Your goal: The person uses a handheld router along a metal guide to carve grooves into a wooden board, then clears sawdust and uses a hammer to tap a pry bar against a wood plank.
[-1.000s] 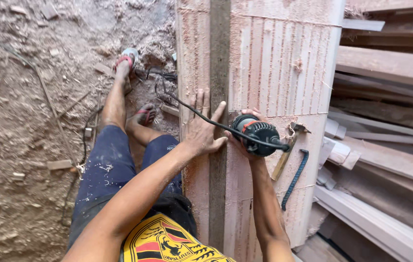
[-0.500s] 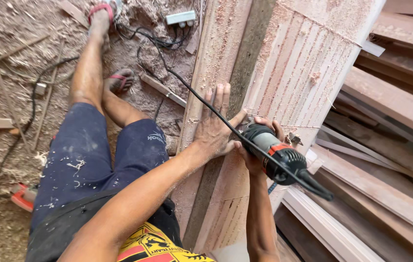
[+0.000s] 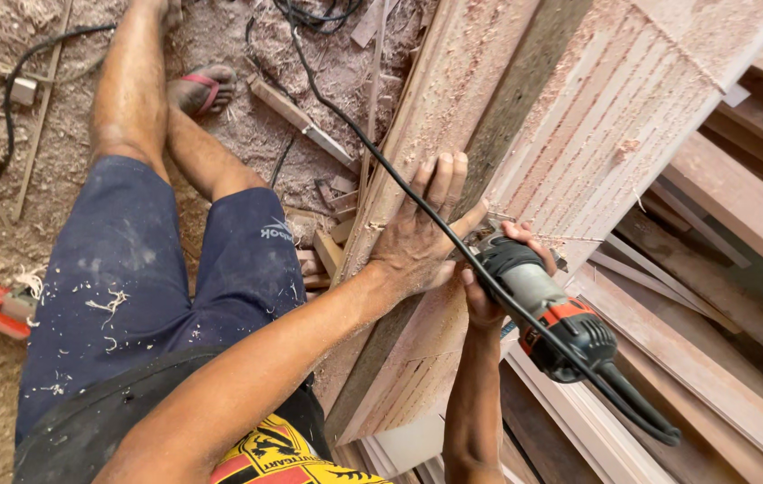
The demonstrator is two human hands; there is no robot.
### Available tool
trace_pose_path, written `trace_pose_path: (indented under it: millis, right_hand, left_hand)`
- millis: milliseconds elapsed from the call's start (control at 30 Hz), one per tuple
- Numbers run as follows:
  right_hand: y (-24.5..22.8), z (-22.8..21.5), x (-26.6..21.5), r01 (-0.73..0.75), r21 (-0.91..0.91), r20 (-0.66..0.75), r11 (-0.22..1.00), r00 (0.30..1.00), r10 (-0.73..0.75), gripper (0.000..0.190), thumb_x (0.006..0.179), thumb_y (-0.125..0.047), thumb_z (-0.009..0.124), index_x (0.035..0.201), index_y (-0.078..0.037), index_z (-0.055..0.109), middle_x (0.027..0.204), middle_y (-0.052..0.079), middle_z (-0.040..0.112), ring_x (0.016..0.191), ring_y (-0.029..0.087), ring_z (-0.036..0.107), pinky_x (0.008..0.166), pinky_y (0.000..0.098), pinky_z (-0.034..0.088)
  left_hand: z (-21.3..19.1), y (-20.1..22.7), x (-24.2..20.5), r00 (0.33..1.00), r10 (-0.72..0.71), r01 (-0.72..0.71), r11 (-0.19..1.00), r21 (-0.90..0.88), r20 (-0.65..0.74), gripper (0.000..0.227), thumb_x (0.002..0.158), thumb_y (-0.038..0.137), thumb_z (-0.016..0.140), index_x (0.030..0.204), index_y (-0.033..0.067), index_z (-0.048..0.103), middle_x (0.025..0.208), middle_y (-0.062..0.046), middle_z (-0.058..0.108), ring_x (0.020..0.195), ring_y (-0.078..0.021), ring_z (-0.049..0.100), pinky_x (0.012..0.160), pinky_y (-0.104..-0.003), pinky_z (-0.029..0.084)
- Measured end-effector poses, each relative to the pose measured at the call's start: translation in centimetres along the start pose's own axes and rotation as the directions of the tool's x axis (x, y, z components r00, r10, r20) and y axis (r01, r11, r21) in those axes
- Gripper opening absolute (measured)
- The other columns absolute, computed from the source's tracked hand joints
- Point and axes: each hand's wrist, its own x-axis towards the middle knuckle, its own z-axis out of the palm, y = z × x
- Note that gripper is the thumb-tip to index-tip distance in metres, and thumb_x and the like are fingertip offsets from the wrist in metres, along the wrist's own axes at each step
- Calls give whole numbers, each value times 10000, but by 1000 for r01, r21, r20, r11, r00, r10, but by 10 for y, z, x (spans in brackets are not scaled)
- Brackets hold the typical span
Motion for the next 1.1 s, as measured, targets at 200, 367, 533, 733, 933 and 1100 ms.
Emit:
trace_pose_path:
  millis: [200,367,533,733,933,1100]
  right_hand:
    - [8,-2,-4,-1,7,-14,1000,1000,1,813,829,-322,863,1457,-131,383,1330,109,634,1290,273,611,1275,482,295]
    - [11,-1,-4,-4,19,-19,1000,1000,5,845,821,-353,884,1457,-143,369,1348,82,606,1286,261,615,1279,481,290]
    - [16,-1,-5,-29,31,-37,999,999,30,831,805,-360,890,1442,-143,402,1267,80,620,1271,254,623,1287,484,279]
    - [18,-3,-4,-27,14,-33,1000,999,28,818,800,-382,883,1427,-136,419,1257,91,629,1255,257,633,1280,486,287]
    - [19,-3,-2,-25,13,-28,1000,999,26,837,800,-401,890,1431,-128,413,1290,96,631,1250,260,639,1280,491,297]
    - [21,-4,-3,-30,23,-33,999,999,30,835,801,-422,890,1425,-129,418,1292,94,628,1246,257,644,1279,488,308]
  left_hand:
    - [7,1,-4,1000,-15,14,1000,-6,-27,564,888,389,640,1391,138,683,1653,-308,270,1558,-448,177,1311,-535,57]
    - [12,-1,-4,992,-5,11,999,46,-126,428,999,308,623,1396,162,689,1693,-276,248,1598,-431,141,1373,-526,32]
    - [14,0,-5,998,-13,13,1000,-6,-62,443,998,300,580,1394,140,694,1679,-270,279,1577,-423,165,1349,-521,53]
    - [13,0,-5,999,-20,20,1000,-14,-30,465,1009,349,555,1396,129,691,1675,-265,286,1570,-417,185,1328,-511,70]
    - [10,-1,-5,998,-8,9,1000,10,-55,449,1028,328,560,1407,124,686,1663,-281,309,1564,-428,196,1339,-520,69]
    - [10,-1,-5,998,-9,10,1000,30,-61,449,1030,316,563,1423,130,675,1673,-268,310,1573,-420,209,1351,-522,63]
